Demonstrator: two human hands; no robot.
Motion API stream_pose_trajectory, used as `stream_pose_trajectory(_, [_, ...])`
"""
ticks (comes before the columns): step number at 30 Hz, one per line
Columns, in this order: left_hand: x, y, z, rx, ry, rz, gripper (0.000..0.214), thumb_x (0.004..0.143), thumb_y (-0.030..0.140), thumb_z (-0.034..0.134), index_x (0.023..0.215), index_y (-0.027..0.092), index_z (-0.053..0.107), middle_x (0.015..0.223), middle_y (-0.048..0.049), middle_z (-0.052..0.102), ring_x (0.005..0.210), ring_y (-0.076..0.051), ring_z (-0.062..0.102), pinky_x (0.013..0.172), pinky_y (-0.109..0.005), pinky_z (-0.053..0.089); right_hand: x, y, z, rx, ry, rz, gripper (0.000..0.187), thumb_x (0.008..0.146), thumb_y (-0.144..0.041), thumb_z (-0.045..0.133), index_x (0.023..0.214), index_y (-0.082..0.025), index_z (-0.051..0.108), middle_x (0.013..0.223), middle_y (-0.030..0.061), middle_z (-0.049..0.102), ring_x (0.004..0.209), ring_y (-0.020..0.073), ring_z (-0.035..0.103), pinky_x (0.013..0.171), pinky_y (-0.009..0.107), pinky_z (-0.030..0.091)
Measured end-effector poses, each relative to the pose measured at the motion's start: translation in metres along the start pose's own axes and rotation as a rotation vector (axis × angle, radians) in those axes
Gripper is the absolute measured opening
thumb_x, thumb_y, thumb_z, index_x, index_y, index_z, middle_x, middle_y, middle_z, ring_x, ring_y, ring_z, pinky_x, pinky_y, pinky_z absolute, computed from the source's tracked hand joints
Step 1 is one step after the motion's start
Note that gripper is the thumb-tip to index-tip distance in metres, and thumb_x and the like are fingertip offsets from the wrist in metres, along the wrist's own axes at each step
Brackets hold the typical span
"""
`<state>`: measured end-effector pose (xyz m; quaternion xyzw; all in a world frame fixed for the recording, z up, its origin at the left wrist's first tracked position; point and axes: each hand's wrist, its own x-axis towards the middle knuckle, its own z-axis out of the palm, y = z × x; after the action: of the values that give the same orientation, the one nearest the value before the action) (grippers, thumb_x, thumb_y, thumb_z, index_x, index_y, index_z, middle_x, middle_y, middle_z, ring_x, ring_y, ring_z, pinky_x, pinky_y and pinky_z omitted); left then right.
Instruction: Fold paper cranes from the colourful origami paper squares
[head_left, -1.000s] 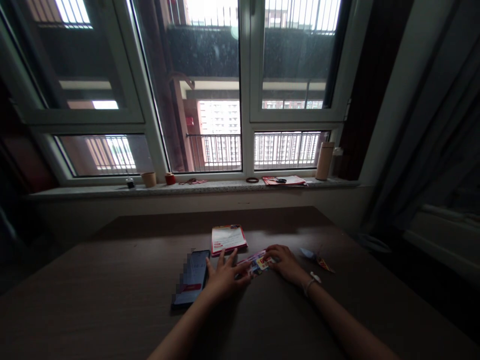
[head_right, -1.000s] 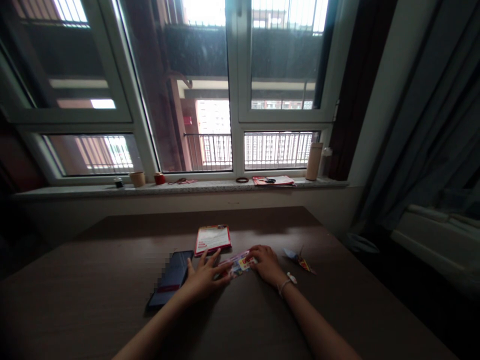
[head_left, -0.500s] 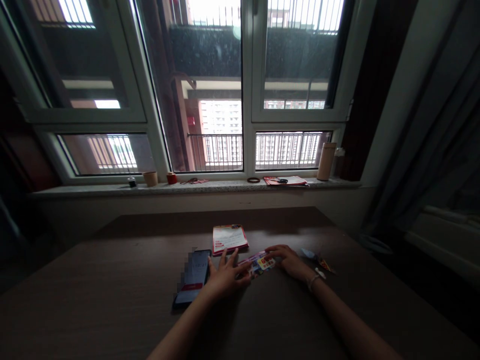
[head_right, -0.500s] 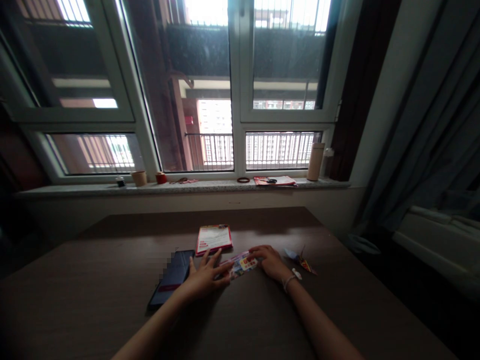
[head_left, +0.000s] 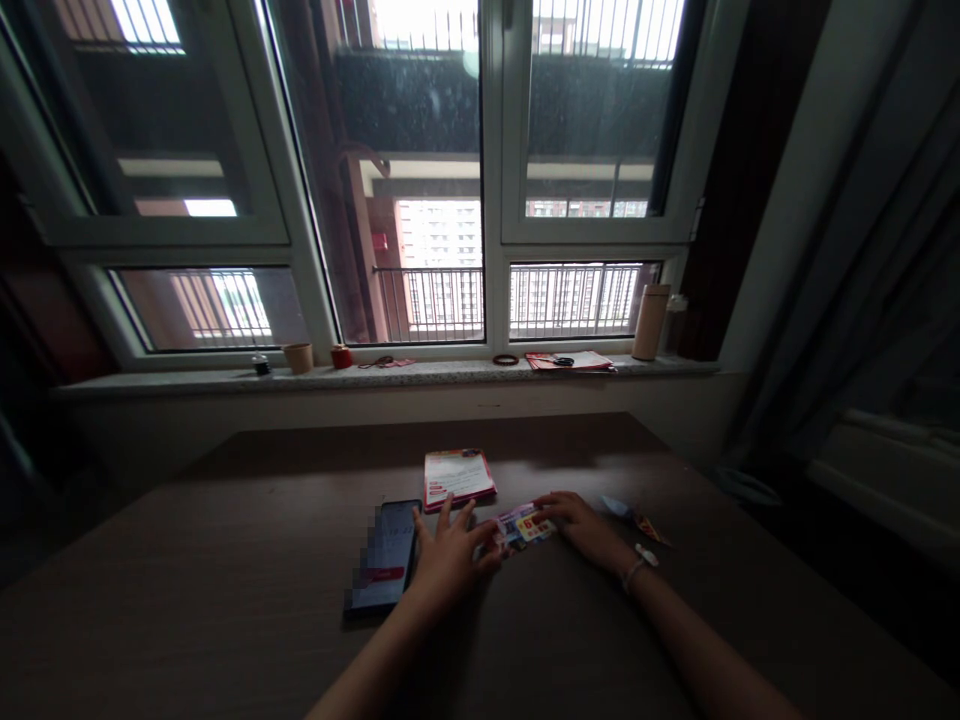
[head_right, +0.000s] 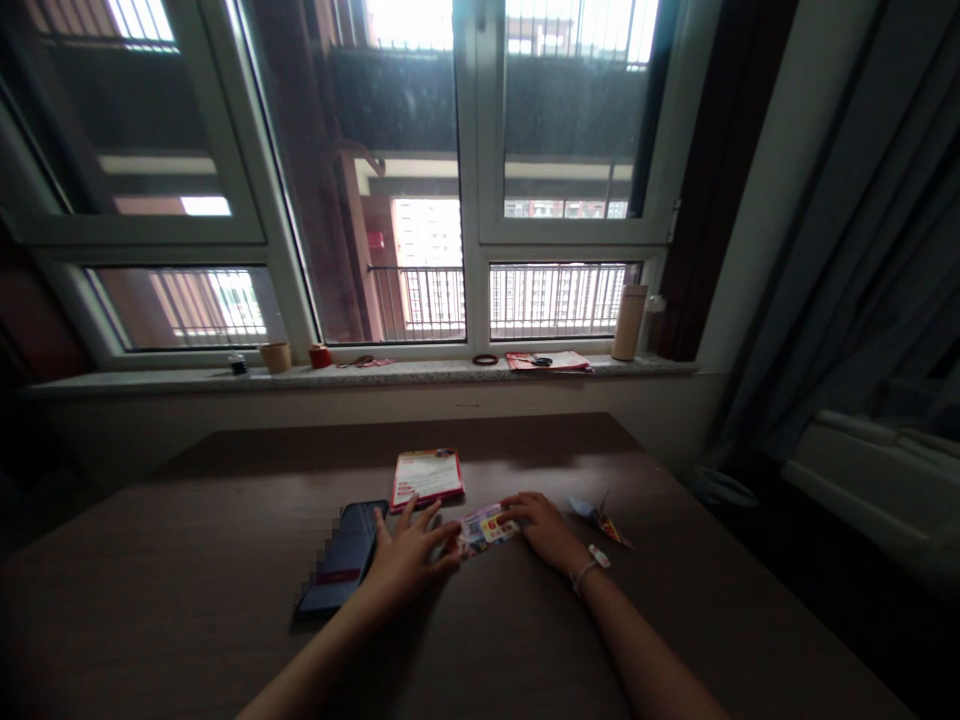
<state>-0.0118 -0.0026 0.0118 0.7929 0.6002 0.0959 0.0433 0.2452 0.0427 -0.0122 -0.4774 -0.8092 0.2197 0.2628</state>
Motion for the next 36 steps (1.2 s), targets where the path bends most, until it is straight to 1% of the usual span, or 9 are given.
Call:
stream_pose_trajectory(3, [0.0, 0.002, 0.002, 0.002, 0.03, -0.011, 0.046, 0.084, 0.063, 0.048, 0.126, 0.046, 0.055, 0.144, -0.0011, 0.048, 0.141, -0.04, 0.021, 0.1, -0.078, -0.012, -0.002, -0.003, 0.001, -0.001, 0.054, -0.01, 0.036, 0.08, -0.021, 0.045, 0.102, -0.025, 0.073, 0.125, 0.0034, 0.063, 0.122, 0.0219, 0.049, 0.11, 0.038, 0.034])
stream_pose_trajectory(7, [0.001, 0.003, 0.0, 0.011, 0.03, -0.06, 0.055, 0.084, 0.063, 0.046, 0.131, 0.036, 0.054, 0.147, -0.0052, 0.044, 0.14, -0.041, 0.022, 0.1, -0.08, -0.007, -0.004, -0.005, 0.002, -0.01, 0.089, -0.015, 0.03, 0.083, -0.034, 0.054, 0.104, -0.024, 0.073, 0.123, 0.0047, 0.063, 0.121, 0.0228, 0.048, 0.108, 0.037, 0.035])
stream_pose_trajectory(9, [0.001, 0.003, -0.002, 0.016, 0.019, -0.067, 0.056, 0.083, 0.064, 0.047, 0.129, 0.034, 0.056, 0.149, -0.0062, 0.042, 0.141, -0.041, 0.021, 0.101, -0.08, -0.006, -0.005, -0.006, 0.002, -0.041, 0.082, 0.011, 0.035, 0.082, -0.034, 0.056, 0.113, -0.025, 0.069, 0.129, 0.0044, 0.06, 0.125, 0.0237, 0.043, 0.11, 0.039, 0.032])
stream_pose_trajectory(13, [0.001, 0.002, -0.003, 0.013, 0.006, -0.057, 0.053, 0.083, 0.062, 0.048, 0.127, 0.035, 0.058, 0.147, -0.0043, 0.045, 0.14, -0.041, 0.021, 0.1, -0.08, -0.006, -0.004, -0.008, 0.0, -0.105, 0.035, 0.098, 0.05, 0.082, -0.034, 0.056, 0.131, -0.026, 0.056, 0.143, 0.0029, 0.048, 0.133, 0.0249, 0.032, 0.114, 0.041, 0.026])
stream_pose_trajectory(19, [0.003, -0.001, -0.001, -0.037, 0.024, -0.072, 0.048, 0.08, 0.061, 0.055, 0.121, 0.036, 0.061, 0.144, -0.005, 0.047, 0.139, -0.038, 0.025, 0.1, -0.081, -0.005, -0.002, -0.009, -0.001, -0.151, -0.028, 0.13, 0.061, 0.08, -0.034, 0.057, 0.139, -0.026, 0.046, 0.151, 0.0029, 0.038, 0.135, 0.025, 0.029, 0.115, 0.041, 0.024])
stream_pose_trajectory(22, [0.004, -0.001, 0.0, -0.059, 0.042, -0.073, 0.044, 0.08, 0.056, 0.058, 0.119, 0.037, 0.061, 0.143, -0.0033, 0.049, 0.138, -0.037, 0.028, 0.101, -0.08, -0.005, -0.002, -0.007, -0.001, -0.119, -0.017, 0.115, 0.055, 0.079, -0.034, 0.059, 0.133, -0.026, 0.053, 0.149, 0.0033, 0.04, 0.135, 0.0251, 0.03, 0.115, 0.041, 0.025])
stream_pose_trajectory(28, [0.007, -0.001, 0.0, -0.113, 0.078, -0.062, 0.041, 0.079, 0.047, 0.063, 0.118, 0.035, 0.061, 0.139, -0.0033, 0.052, 0.136, -0.036, 0.032, 0.104, -0.078, -0.002, -0.002, 0.002, 0.002, 0.066, 0.082, 0.072, 0.043, 0.072, -0.033, 0.068, 0.114, -0.022, 0.067, 0.136, 0.0078, 0.052, 0.129, 0.026, 0.039, 0.112, 0.04, 0.029])
stream_pose_trajectory(32, [0.009, -0.003, 0.001, -0.137, 0.077, -0.059, 0.039, 0.078, 0.044, 0.064, 0.115, 0.033, 0.063, 0.137, -0.0043, 0.053, 0.135, -0.034, 0.033, 0.105, -0.076, -0.002, -0.001, 0.007, 0.004, 0.149, 0.144, 0.073, 0.036, 0.066, -0.03, 0.073, 0.101, -0.02, 0.07, 0.129, 0.0085, 0.056, 0.125, 0.0268, 0.043, 0.11, 0.041, 0.031])
stream_pose_trajectory(36, [0.008, -0.004, 0.004, -0.142, 0.08, -0.042, 0.037, 0.077, 0.047, 0.065, 0.111, 0.034, 0.065, 0.138, -0.0042, 0.051, 0.136, -0.034, 0.033, 0.104, -0.077, -0.004, 0.0, 0.007, 0.003, 0.141, 0.211, 0.037, 0.027, 0.065, -0.027, 0.072, 0.091, -0.02, 0.068, 0.114, 0.0075, 0.061, 0.114, 0.0251, 0.05, 0.103, 0.038, 0.038])
